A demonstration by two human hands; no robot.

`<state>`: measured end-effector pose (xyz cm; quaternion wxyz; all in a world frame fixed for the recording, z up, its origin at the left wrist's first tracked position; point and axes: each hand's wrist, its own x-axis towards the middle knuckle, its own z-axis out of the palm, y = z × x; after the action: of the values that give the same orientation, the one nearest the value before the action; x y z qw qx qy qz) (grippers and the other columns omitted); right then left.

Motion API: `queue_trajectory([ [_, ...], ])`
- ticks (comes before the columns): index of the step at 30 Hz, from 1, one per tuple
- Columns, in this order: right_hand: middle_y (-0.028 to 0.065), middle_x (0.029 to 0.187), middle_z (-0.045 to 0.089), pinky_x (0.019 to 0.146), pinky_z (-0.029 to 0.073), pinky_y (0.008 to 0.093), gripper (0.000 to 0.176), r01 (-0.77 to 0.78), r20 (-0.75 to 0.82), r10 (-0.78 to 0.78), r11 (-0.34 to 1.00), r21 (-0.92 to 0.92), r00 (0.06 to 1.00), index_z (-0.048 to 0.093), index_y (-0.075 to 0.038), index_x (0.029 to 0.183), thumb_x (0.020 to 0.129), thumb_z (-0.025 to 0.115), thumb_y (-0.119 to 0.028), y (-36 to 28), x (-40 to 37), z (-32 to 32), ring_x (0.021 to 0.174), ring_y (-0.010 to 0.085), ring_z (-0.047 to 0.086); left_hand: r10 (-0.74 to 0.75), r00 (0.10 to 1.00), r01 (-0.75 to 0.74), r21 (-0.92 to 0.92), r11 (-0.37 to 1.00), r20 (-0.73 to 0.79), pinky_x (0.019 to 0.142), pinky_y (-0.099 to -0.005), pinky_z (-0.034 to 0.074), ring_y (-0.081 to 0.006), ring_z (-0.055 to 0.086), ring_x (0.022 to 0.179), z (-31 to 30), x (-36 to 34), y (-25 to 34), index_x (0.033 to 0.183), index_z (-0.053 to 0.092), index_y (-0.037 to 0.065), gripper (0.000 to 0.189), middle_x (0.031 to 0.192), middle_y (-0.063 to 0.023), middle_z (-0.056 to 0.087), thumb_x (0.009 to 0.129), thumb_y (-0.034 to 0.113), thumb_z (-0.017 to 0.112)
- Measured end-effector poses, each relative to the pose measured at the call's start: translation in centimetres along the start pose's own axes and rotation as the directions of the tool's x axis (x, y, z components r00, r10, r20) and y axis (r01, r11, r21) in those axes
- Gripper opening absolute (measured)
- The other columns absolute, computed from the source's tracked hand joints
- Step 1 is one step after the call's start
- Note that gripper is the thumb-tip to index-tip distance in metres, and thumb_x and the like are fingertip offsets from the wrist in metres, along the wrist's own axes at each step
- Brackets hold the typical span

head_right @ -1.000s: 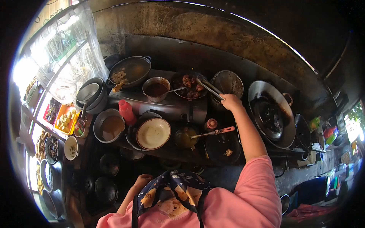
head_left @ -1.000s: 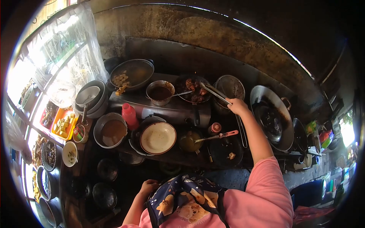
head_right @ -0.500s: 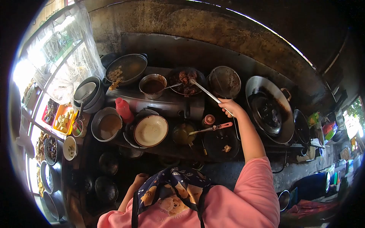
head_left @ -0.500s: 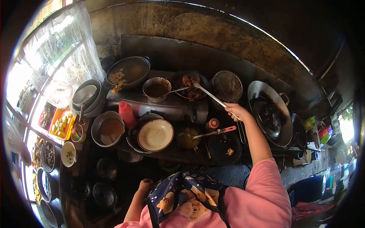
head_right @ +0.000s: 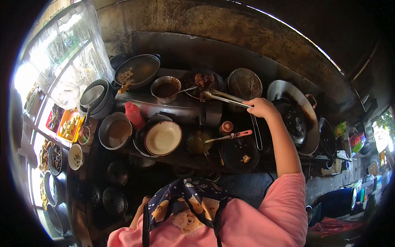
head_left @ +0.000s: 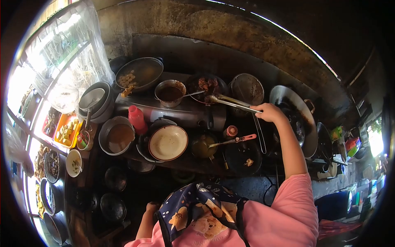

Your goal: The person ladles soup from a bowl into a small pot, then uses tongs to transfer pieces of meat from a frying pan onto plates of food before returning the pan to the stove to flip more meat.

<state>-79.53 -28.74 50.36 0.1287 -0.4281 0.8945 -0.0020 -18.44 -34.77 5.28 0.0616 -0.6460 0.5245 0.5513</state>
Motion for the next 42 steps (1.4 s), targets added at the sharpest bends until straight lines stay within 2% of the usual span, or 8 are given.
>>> queue_trajectory([
  [18,0.0142,0.091,0.057,0.071,0.050,0.0406,0.046,0.116,-0.192,-0.235,0.866,-0.486,0.953,0.055,-0.030,0.126,0.082,0.059,-0.018,-0.3,1.8,5.1,0.081,0.0301,0.062,-0.127,0.992,0.127,-0.036,0.991,-0.015,0.071,-0.0337,0.052,-0.0218,0.066,0.080,0.5,-1.7,-1.9,0.087,0.070,0.004,0.022,0.088,-0.0106,0.068,0.065,0.006,0.069],
  [20,0.0133,0.086,0.058,0.067,0.050,0.0387,0.051,0.158,-0.164,-0.251,0.887,-0.435,0.954,0.048,-0.030,0.132,0.084,0.057,-0.015,1.0,3.0,5.6,0.079,0.0281,0.063,-0.150,0.989,0.149,-0.053,0.987,-0.016,0.071,-0.0337,0.052,-0.0216,0.066,0.080,0.0,-3.9,0.3,0.087,0.070,0.004,0.022,0.087,-0.0105,0.068,0.066,0.005,0.069],
  [24,0.0138,0.073,0.057,0.067,0.047,0.0329,0.050,-0.267,0.306,0.096,0.763,0.588,0.947,0.049,-0.030,0.132,0.086,0.055,-0.014,3.4,4.1,5.5,0.078,0.0222,0.064,-0.055,0.997,0.060,0.080,0.995,-0.060,0.072,-0.0346,0.052,-0.0226,0.066,0.081,-0.2,-4.1,0.0,0.088,0.070,0.004,0.021,0.090,-0.0109,0.069,0.067,0.007,0.068],
  [26,0.0132,0.076,0.059,0.071,0.049,0.0324,0.045,0.249,-0.185,-0.229,0.963,0.098,0.956,0.054,-0.030,0.127,0.085,0.057,-0.016,4.8,4.4,7.0,0.081,0.0242,0.064,-0.018,0.999,0.023,0.129,0.991,-0.040,0.072,-0.0350,0.052,-0.0229,0.066,0.082,0.4,-1.3,-3.0,0.089,0.070,0.003,0.022,0.091,-0.0109,0.069,0.067,0.007,0.068],
  [34,0.0143,0.097,0.060,0.084,0.047,0.0412,0.046,0.100,-0.173,-0.183,0.909,-0.405,0.968,0.053,-0.028,0.127,0.082,0.060,-0.021,0.0,2.1,5.0,0.090,0.0317,0.060,-0.179,0.984,0.179,-0.016,0.984,-0.001,0.076,-0.0352,0.052,-0.0230,0.066,0.089,2.4,2.2,-7.9,0.095,0.070,0.004,0.028,0.098,-0.0122,0.068,0.069,0.011,0.069],
  [38,0.0131,0.079,0.058,0.069,0.048,0.0355,0.050,0.303,-0.186,-0.281,0.947,0.102,0.941,0.048,-0.029,0.132,0.085,0.057,-0.015,4.4,5.3,7.1,0.080,0.0267,0.063,-0.170,0.985,0.170,-0.039,0.985,-0.006,0.076,-0.0354,0.052,-0.0232,0.066,0.089,2.7,1.9,-6.9,0.096,0.070,0.004,0.027,0.098,-0.0122,0.068,0.069,0.011,0.069],
  [40,0.0152,0.085,0.063,0.074,0.047,0.0340,0.050,-0.314,0.362,0.078,0.685,0.658,0.929,0.047,-0.027,0.133,0.086,0.057,-0.016,4.2,3.7,5.0,0.085,0.0272,0.064,-0.165,0.986,0.165,-0.044,0.985,-0.007,0.076,-0.0355,0.052,-0.0233,0.066,0.089,2.7,1.7,-6.6,0.096,0.070,0.004,0.027,0.099,-0.0122,0.068,0.070,0.011,0.069],
  [42,0.0162,0.104,0.065,0.083,0.046,0.0335,0.048,-0.348,0.341,0.168,0.735,0.582,0.925,0.048,-0.025,0.132,0.086,0.058,-0.017,4.2,3.1,5.1,0.095,0.0257,0.063,-0.160,0.987,0.160,-0.043,0.986,-0.007,0.076,-0.0356,0.052,-0.0234,0.066,0.089,2.8,1.8,-6.5,0.096,0.069,0.003,0.027,0.099,-0.0122,0.068,0.070,0.011,0.068],
])
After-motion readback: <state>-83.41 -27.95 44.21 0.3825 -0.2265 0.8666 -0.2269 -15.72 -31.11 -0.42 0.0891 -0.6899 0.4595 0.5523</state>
